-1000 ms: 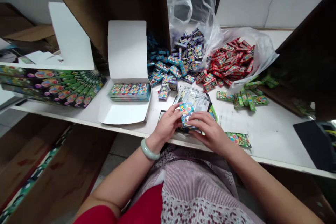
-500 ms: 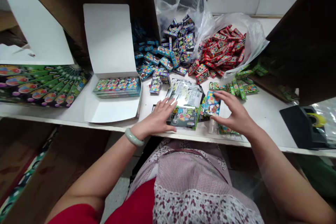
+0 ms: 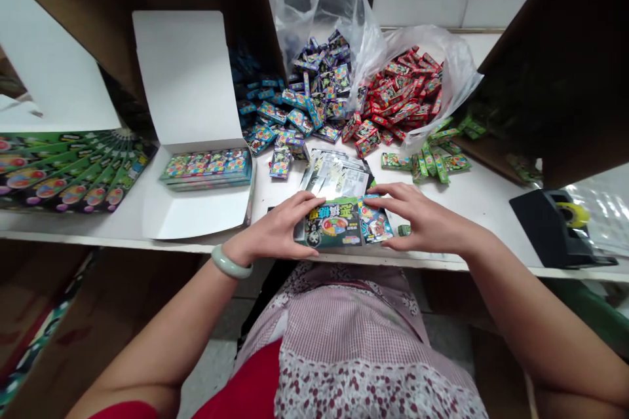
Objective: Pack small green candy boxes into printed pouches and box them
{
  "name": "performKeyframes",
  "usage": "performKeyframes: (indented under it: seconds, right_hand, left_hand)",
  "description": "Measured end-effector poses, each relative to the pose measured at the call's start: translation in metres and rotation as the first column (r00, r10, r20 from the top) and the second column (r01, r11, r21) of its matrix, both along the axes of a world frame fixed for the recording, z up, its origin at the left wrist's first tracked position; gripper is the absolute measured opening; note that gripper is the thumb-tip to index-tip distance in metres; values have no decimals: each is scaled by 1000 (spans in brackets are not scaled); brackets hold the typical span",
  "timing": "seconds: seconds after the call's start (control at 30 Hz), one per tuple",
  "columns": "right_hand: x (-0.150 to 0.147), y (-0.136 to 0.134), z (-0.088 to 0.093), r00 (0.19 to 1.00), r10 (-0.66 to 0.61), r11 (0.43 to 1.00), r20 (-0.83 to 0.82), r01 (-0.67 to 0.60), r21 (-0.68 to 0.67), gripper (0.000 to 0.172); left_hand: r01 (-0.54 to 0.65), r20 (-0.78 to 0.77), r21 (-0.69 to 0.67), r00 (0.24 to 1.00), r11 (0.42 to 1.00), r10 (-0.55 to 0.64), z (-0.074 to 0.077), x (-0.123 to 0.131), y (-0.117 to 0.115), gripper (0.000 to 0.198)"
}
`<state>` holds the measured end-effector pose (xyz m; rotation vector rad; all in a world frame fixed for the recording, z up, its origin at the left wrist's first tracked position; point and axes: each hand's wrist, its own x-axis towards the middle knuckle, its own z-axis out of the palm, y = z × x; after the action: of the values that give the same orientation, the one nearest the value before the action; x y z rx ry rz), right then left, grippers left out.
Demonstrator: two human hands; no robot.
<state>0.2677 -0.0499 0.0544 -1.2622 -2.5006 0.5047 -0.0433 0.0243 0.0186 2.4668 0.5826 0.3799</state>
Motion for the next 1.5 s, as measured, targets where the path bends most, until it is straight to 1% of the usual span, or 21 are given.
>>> performKeyframes:
  seconds: [0.1,0.2,0.27,0.33,0.4,0.43,0.5,0.57,0.63,0.7,0.73,0.77,0.83,0.87,0.9,0.97,1.07,1.2,1.33,1.43,1.5]
  right_hand:
    - [-7,3,3,1000,8,1000,-13,-8,6,69]
    - [-17,4,-2,989,-10,1000,-148,7,-20,80]
    - [-26,2,-9,954,-117,993,-277,116,-19,79]
    - [-36,-1,-17,891,-254,965,-376,259,-38,65]
    - [-46,-4,-23,829,-350,935,-437,336,-112,50]
    - [-51,-6,-25,801,-381,924,-461,340,-172,48]
    - [-60,-8,-29,745,-432,898,-509,302,-321,51]
    - [-64,-8,-29,673,-498,851,-546,258,-458,53]
    - [-64,-5,-27,621,-547,811,-561,227,-540,51]
    - [-61,0,-23,625,-545,810,-559,219,-545,44]
    - [-60,2,-21,651,-520,826,-553,218,-520,41]
    - [-59,5,-20,684,-488,847,-542,221,-484,38]
    - [-61,9,-19,752,-423,890,-506,237,-390,34]
    - [-63,10,-19,778,-398,905,-486,247,-346,32]
    - [-66,11,-21,798,-383,914,-466,256,-314,30]
    - [-72,11,-24,822,-363,924,-439,254,-287,26]
    - [-80,9,-25,842,-318,935,-437,200,-293,20]
    - [-85,4,-17,866,-248,953,-434,137,-270,18]
    - [-86,-7,-11,870,-230,963,-436,138,-233,16]
    - [-86,-16,-11,870,-229,959,-436,124,-256,15]
    - [-86,-20,-11,873,-231,954,-430,115,-278,16]
  left_hand:
    - [-8,43,-11,999,1000,8,-2,5,-4,93]
    - [-70,82,4,994,998,70,-5,9,-8,93]
    - [-146,115,31,983,989,142,-6,9,-11,94]
    - [-226,143,76,966,971,213,-6,8,-15,94]
    - [-294,163,125,948,947,273,-6,8,-22,93]
    - [-328,178,144,937,934,302,-7,8,-26,92]
    - [-400,207,160,908,902,365,-7,11,-36,90]
    - [-473,235,131,869,871,436,-6,15,-46,92]
    - [-504,250,10,838,864,486,-7,21,-54,91]
    - [-471,278,-244,803,847,527,-9,28,-60,72]
    - [-429,300,-404,772,808,560,-10,31,-62,59]
    - [-370,319,-557,731,743,603,-13,34,-64,47]
    - [-225,337,-772,647,594,684,-19,38,-69,38]
    - [-165,338,-826,620,539,708,-23,38,-72,42]
    - [-121,334,-857,610,502,718,-26,38,-75,48]
    - [-72,326,-884,614,462,719,-31,34,-82,61]
    - [-26,343,-889,625,458,701,-35,24,-87,71]
    - [11,389,-866,645,500,658,-34,14,-87,69]
    - [34,393,-840,728,542,562,-25,8,-84,60]
    - [39,379,-820,784,570,492,-16,3,-83,51]
    - [28,370,-809,801,587,471,-13,1,-84,48]
